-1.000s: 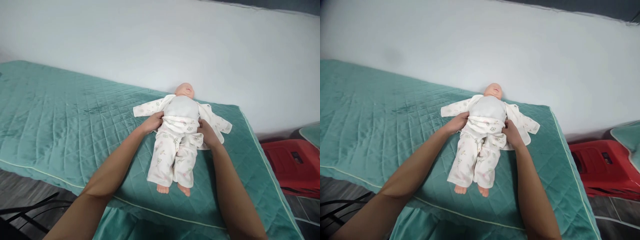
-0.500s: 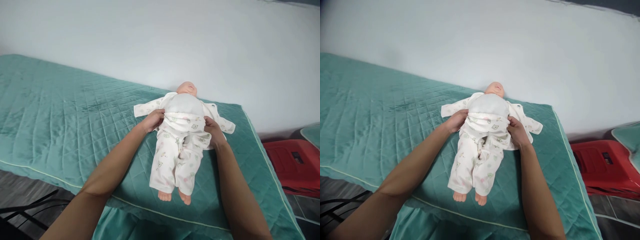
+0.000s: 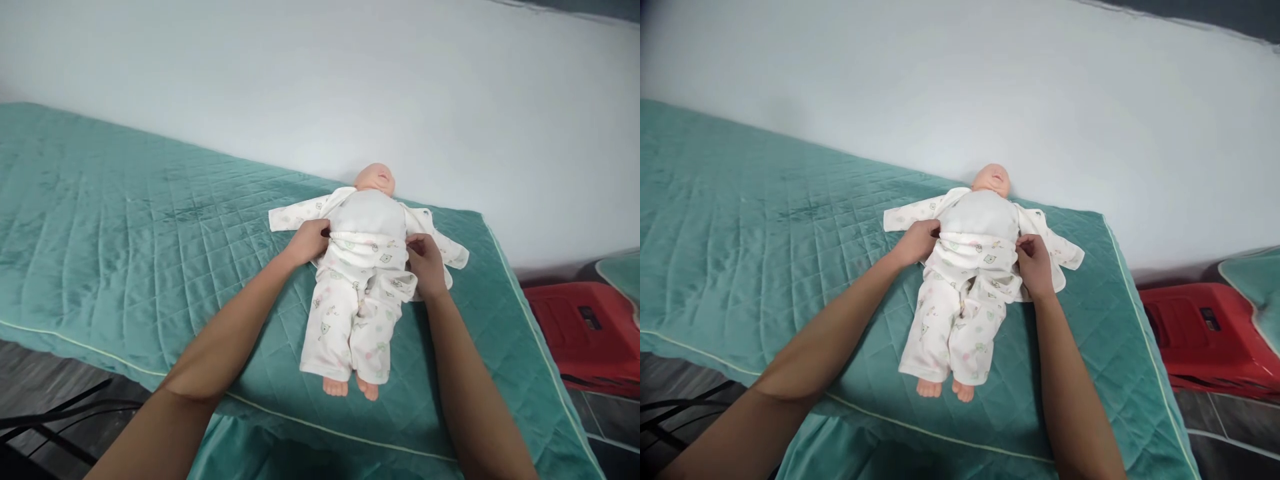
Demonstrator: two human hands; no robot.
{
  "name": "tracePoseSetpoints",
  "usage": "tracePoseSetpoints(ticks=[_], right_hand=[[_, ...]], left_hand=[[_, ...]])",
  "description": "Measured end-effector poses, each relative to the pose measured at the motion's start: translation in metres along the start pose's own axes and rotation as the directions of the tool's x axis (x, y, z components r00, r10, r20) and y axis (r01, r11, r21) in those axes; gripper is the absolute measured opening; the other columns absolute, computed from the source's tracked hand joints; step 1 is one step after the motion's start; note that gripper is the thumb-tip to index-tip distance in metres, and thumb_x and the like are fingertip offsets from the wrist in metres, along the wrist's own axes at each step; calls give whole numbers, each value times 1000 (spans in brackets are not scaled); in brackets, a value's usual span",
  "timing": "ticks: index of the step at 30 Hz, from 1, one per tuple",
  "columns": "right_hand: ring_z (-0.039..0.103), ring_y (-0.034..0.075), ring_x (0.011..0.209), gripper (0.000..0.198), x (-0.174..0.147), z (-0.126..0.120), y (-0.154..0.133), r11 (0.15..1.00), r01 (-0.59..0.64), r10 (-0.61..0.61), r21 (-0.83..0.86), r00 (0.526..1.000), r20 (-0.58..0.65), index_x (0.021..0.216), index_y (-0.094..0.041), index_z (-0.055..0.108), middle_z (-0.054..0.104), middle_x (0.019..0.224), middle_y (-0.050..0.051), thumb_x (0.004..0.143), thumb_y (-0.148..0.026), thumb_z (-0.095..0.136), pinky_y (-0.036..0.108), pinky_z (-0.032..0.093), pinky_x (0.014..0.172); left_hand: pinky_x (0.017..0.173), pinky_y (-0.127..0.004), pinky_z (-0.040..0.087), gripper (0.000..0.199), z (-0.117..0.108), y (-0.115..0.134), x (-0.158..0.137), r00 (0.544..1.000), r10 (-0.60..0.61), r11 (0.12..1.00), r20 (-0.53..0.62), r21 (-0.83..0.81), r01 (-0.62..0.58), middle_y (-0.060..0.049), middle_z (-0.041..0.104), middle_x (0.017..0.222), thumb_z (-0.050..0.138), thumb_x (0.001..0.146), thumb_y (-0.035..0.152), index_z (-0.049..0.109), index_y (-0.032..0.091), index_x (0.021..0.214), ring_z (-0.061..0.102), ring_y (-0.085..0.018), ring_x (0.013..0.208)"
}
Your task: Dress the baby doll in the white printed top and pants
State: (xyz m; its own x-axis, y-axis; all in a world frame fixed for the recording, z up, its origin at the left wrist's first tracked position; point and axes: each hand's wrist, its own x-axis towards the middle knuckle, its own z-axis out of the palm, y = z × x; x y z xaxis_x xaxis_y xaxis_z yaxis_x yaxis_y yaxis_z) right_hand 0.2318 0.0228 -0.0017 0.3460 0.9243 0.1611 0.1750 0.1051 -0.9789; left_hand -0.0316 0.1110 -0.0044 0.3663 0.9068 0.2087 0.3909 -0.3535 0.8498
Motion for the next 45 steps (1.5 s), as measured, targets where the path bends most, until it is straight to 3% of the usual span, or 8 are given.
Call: tracePoseSetpoints(ticks=[3, 6, 9, 18, 29, 36, 40, 45], right_hand=[[54, 16, 76, 16, -7, 2, -8, 983, 180, -183, -49, 980, -78, 88, -26, 59, 58, 85, 1, 79, -30, 72, 29, 45, 66], [56, 20, 89, 12, -12, 2, -13, 955, 289, -285, -61, 956, 61, 90, -27, 61, 57, 95, 3, 84, -34, 70, 34, 49, 79], [55, 21, 98, 15, -9, -2, -13, 934, 348, -326, -85, 924, 198, 93, -29, 62, 55, 100, 3, 83, -36, 71, 36, 48, 88], [51, 22, 103, 24, 2, -12, -13, 894, 410, -301, -179, 848, 436, 99, -29, 58, 51, 107, 4, 83, -38, 73, 37, 44, 92], [49, 22, 110, 19, 1, -10, -22, 860, 459, -301, -222, 808, 507, 85, -25, 55, 47, 109, 5, 85, -35, 71, 37, 39, 97], [53, 20, 97, 22, 0, -7, -21, 872, 436, -298, -223, 834, 465, 77, -24, 53, 55, 100, 3, 91, -38, 63, 34, 41, 89], [46, 16, 71, 27, 9, -1, -24, 871, 375, -264, -315, 901, 343, 77, -24, 52, 49, 73, -2, 93, -44, 60, 30, 38, 70], [33, 12, 57, 29, 37, 10, -21, 920, 216, -136, -328, 958, 251, 78, -24, 52, 39, 59, -6, 89, -50, 62, 27, 27, 56]], left_hand=[[69, -26, 41, 13, -4, 3, -5, 999, 44, 995, -3, -92, -44, 1, 57, 74, 60, 65, 13, 57, 18, 77, 50, -15, 71], [75, -26, 43, 16, -7, 11, -9, 989, 135, 960, -65, -240, -147, 0, 56, 84, 58, 70, 14, 57, 18, 86, 51, -14, 77], [84, -28, 43, 10, -11, 19, -11, 977, 215, 942, -8, -263, -209, -4, 57, 95, 62, 78, 24, 62, 18, 87, 53, -16, 88], [88, -30, 41, 31, -20, 25, -8, 899, 334, 942, 284, -117, -313, -6, 55, 102, 68, 84, 46, 63, 19, 98, 51, -19, 94], [86, -27, 40, 26, -23, 32, -12, 893, 316, 947, 321, -50, -317, -4, 51, 104, 67, 86, 43, 60, 20, 97, 49, -18, 96], [72, -27, 33, 28, -20, 33, -11, 902, 331, 928, 276, 77, -364, -1, 52, 83, 57, 93, 42, 50, 19, 78, 47, -16, 77], [64, -29, 26, 23, -7, 32, 4, 976, 190, 965, 104, 161, -205, 1, 47, 68, 51, 96, 39, 44, 22, 82, 44, -17, 64], [67, -29, 29, 23, 1, 26, 36, 995, 96, 992, 37, 75, -98, 1, 48, 72, 48, 96, 38, 39, 22, 82, 46, -18, 69]])
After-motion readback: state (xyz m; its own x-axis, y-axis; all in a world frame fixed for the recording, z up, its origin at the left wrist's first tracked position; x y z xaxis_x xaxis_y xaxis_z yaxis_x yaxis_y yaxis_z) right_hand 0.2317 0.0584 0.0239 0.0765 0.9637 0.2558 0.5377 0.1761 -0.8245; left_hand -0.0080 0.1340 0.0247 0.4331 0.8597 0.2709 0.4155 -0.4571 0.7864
